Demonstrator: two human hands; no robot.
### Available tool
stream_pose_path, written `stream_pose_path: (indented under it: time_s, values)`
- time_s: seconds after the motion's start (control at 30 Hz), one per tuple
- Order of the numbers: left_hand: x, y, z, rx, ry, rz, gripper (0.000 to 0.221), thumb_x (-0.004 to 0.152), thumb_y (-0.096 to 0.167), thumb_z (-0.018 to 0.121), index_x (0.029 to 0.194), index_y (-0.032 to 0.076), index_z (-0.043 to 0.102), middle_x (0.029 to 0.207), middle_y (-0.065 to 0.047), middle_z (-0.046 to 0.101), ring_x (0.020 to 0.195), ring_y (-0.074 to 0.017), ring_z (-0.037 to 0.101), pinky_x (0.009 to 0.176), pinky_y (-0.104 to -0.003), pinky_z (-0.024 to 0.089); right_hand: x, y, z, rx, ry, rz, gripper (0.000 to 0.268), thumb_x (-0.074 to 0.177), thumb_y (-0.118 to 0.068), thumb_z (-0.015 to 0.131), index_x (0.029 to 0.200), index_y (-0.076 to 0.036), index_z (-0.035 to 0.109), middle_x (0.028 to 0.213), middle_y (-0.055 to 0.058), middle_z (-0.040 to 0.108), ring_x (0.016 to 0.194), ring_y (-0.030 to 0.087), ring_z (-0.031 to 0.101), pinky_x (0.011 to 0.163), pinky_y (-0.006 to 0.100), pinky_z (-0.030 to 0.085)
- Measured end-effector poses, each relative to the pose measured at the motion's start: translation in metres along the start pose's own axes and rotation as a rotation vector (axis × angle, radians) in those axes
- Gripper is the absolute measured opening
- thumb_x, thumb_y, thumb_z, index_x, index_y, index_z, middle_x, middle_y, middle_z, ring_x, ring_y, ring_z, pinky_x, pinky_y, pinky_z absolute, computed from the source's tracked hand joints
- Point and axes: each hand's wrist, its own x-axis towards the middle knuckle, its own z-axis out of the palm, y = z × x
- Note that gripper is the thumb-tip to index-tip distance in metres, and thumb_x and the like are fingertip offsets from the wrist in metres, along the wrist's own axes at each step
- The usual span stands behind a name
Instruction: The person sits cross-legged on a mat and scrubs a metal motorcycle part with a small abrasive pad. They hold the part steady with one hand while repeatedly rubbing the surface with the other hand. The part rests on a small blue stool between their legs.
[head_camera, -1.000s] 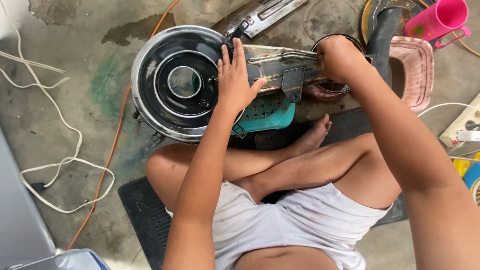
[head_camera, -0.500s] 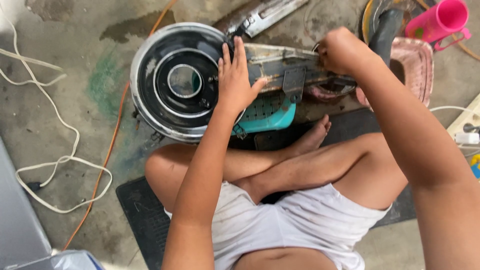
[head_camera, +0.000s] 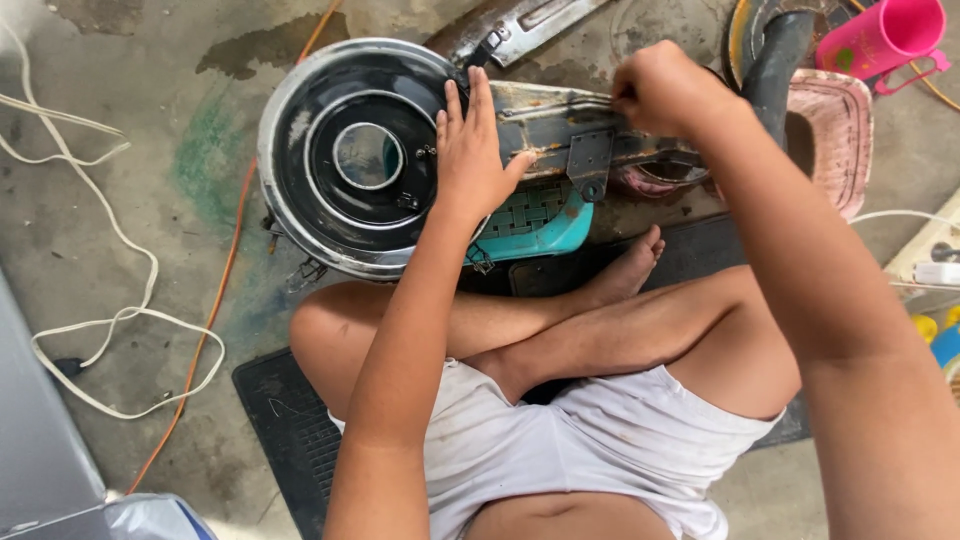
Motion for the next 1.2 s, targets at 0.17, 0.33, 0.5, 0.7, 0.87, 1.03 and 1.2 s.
stream_pose_path:
  time_s: [0.17, 0.33, 0.5, 0.7, 0.87, 1.03, 1.2]
  values:
    - [0.001, -0.004, 0.004, -0.012, 0.016, 0.011, 0.118, 0.1, 0.049, 0.08, 0.163, 0.005, -0.008, 0.175, -0.011, 0.0, 0.16, -0.0403, -0.003, 0.13, -0.053, 0.009, 0.035, -0.033, 0.007, 0.07, 0.044, -0.148, 0.009, 0.091, 0.002, 0.07, 0.092, -0.001, 0.078, 0.089, 0.015, 0.075, 0.083, 0.031, 0.07, 0.077, 0.046, 0.059]
    - [0.002, -0.008, 0.009, -0.012, 0.036, 0.017, 0.12, 0.099, 0.051, 0.081, 0.163, 0.004, -0.008, 0.175, -0.012, 0.0, 0.16, -0.0414, -0.002, 0.129, -0.054, 0.011, 0.053, -0.072, 0.013, 0.068, 0.083, -0.383, 0.014, 0.089, 0.004, 0.066, 0.084, -0.006, 0.074, 0.081, 0.008, 0.072, 0.074, 0.027, 0.065, 0.067, 0.043, 0.053]
    - [0.002, -0.008, 0.005, -0.046, 0.038, 0.024, 0.119, 0.099, 0.05, 0.081, 0.163, 0.005, -0.007, 0.175, -0.012, 0.0, 0.161, -0.0415, -0.001, 0.129, -0.055, 0.012, 0.056, -0.058, 0.017, 0.171, 0.129, -0.589, 0.011, 0.092, 0.004, 0.07, 0.091, -0.005, 0.075, 0.092, 0.009, 0.074, 0.078, 0.026, 0.068, 0.071, 0.042, 0.055]
    - [-0.002, -0.004, 0.003, -0.028, 0.028, 0.017, 0.118, 0.1, 0.05, 0.08, 0.164, 0.005, -0.008, 0.175, -0.012, 0.0, 0.161, -0.0406, -0.001, 0.13, -0.053, 0.011, 0.022, 0.013, 0.012, -0.021, 0.056, -0.19, 0.02, 0.091, 0.008, 0.062, 0.087, -0.004, 0.076, 0.086, 0.012, 0.074, 0.081, 0.03, 0.069, 0.07, 0.046, 0.056]
    - [-0.001, -0.004, 0.004, -0.017, 0.03, 0.027, 0.119, 0.1, 0.052, 0.081, 0.163, 0.005, -0.009, 0.175, -0.011, 0.0, 0.161, -0.0386, -0.001, 0.13, -0.051, 0.011, 0.011, 0.02, 0.013, -0.101, 0.007, -0.039, 0.023, 0.093, 0.001, 0.06, 0.098, -0.007, 0.081, 0.094, 0.016, 0.077, 0.087, 0.035, 0.07, 0.068, 0.051, 0.059]
    - [0.0, -0.007, 0.004, -0.02, 0.06, 0.053, 0.123, 0.097, 0.051, 0.083, 0.162, 0.003, -0.01, 0.175, -0.015, 0.007, 0.161, -0.0395, 0.002, 0.129, -0.053, 0.013, 0.01, -0.015, 0.0, -0.274, -0.06, 0.023, 0.027, 0.089, 0.004, 0.059, 0.085, -0.009, 0.083, 0.078, 0.012, 0.076, 0.08, 0.03, 0.071, 0.064, 0.045, 0.062]
    - [-0.001, -0.006, 0.004, -0.048, 0.024, 0.041, 0.118, 0.098, 0.051, 0.078, 0.163, 0.006, -0.008, 0.175, -0.011, 0.002, 0.161, -0.0368, -0.001, 0.129, -0.051, 0.011, 0.015, -0.032, -0.007, -0.12, -0.185, 0.133, 0.03, 0.085, 0.014, 0.049, 0.059, -0.003, 0.046, 0.063, 0.011, 0.046, 0.056, 0.024, 0.042, 0.047, 0.04, 0.038]
